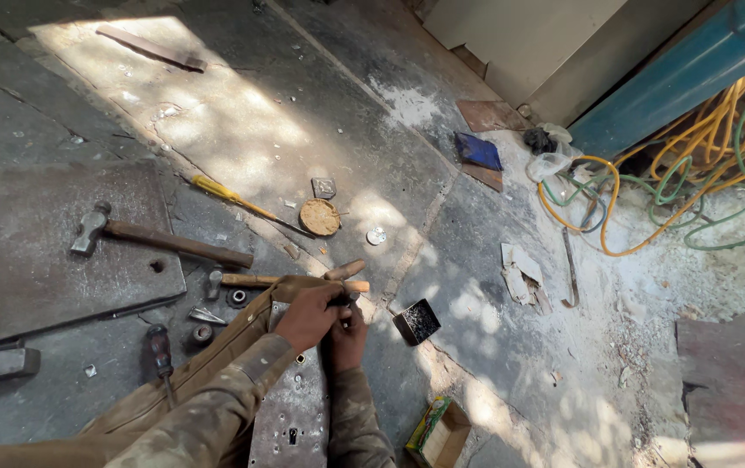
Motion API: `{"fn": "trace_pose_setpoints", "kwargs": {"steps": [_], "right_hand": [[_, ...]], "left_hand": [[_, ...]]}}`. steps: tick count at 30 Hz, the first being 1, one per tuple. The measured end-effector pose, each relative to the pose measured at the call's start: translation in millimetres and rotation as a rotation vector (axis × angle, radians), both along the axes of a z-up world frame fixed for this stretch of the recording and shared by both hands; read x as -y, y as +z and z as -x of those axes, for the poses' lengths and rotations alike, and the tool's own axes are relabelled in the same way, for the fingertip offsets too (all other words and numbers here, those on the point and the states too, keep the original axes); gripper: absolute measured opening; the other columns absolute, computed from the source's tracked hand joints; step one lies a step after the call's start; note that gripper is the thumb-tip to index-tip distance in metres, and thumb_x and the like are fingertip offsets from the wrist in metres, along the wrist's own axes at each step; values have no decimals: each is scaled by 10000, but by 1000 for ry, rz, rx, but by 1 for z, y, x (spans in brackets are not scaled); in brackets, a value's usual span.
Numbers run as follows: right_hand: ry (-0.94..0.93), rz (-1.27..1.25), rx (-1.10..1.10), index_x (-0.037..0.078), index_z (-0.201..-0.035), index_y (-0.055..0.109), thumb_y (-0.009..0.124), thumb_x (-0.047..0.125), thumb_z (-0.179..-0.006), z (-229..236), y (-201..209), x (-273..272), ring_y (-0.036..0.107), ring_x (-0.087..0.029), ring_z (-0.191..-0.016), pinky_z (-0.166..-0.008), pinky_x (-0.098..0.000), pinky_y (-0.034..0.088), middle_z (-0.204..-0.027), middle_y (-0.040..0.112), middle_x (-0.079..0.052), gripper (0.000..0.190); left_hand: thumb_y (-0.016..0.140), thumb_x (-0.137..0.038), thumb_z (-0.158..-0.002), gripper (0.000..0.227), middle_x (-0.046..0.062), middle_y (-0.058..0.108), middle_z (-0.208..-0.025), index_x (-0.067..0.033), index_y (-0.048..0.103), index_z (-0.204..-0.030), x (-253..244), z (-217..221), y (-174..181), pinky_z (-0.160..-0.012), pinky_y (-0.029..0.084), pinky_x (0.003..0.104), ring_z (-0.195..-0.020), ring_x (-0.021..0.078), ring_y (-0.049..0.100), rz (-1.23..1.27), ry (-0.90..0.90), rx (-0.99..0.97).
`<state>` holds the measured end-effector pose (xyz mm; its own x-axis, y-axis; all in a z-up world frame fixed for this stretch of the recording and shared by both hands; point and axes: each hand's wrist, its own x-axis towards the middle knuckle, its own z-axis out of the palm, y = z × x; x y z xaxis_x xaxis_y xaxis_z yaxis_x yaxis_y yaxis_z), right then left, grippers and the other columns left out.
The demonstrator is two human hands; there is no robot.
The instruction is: The person sits on the floor and assembles a metal plate by inserting and tightening screws and bolts using a screwdriver and hammer. They handle small metal parts and tools, occasionally adjusting the plate and components.
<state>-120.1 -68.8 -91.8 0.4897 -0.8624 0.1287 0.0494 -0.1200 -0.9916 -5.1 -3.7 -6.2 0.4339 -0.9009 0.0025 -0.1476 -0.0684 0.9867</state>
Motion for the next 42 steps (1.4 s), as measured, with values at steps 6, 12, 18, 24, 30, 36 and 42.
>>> {"fn": "trace_pose_setpoints", "kwargs": {"steps": [6,12,18,24,30,36,42], "right_hand": [[59,-244,262,-39,-1299,605,567,8,-955,-3,1,4,667,-196,-1106,-924,-336,582,-1274,666,-140,349],[-54,-53,38,-78,-1279,643,621,10,-1007,6,-1,3,674,-224,-1003,-827,-374,576,-1177,698,-213,286],[77,-293,284,60,-1230,622,539,31,-917,-6,6,4,666,-146,-1089,-951,-291,543,-1204,684,-48,325],[83,-143,382,-49,-1036,614,611,19,-1104,7,-18,13,648,-196,-976,-858,-336,564,-1064,699,-114,96],[-57,-10,-130,-62,-1158,663,641,51,-991,6,-8,7,686,-160,-943,-827,-300,551,-1052,751,-127,203],[-63,-80,41,14,-1208,641,669,17,-883,3,-2,8,687,-114,-986,-871,-275,561,-1090,728,-38,326],[-83,132,-43,-37,-1093,684,686,9,-955,14,-25,17,665,-138,-942,-819,-291,555,-1033,738,-87,146]], "left_hand": [[853,-200,-743,481,176,655,-1143,-25,604,-1116,10,15,11,-956,512,431,-1114,365,621,-105,141,243],[714,-128,-1003,387,164,707,-1256,-71,611,-1371,6,9,-22,-1021,541,415,-1197,360,667,262,-13,226],[802,-142,-720,788,113,693,-993,-204,506,-1448,9,7,9,-899,530,381,-986,300,668,-35,81,101],[892,-175,-730,614,209,578,-1147,-13,549,-1214,9,7,-4,-900,522,396,-1043,343,621,141,37,214],[739,-81,-845,405,90,753,-1152,-24,677,-1241,10,-4,-18,-988,577,370,-1113,255,740,228,-42,-170],[796,-102,-711,816,117,669,-1061,-165,544,-1484,4,-1,21,-975,500,388,-1090,310,630,-72,38,39],[788,-122,-904,388,181,628,-1259,-64,631,-1253,11,-6,-20,-1012,449,447,-1192,382,586,265,-92,397]]}}
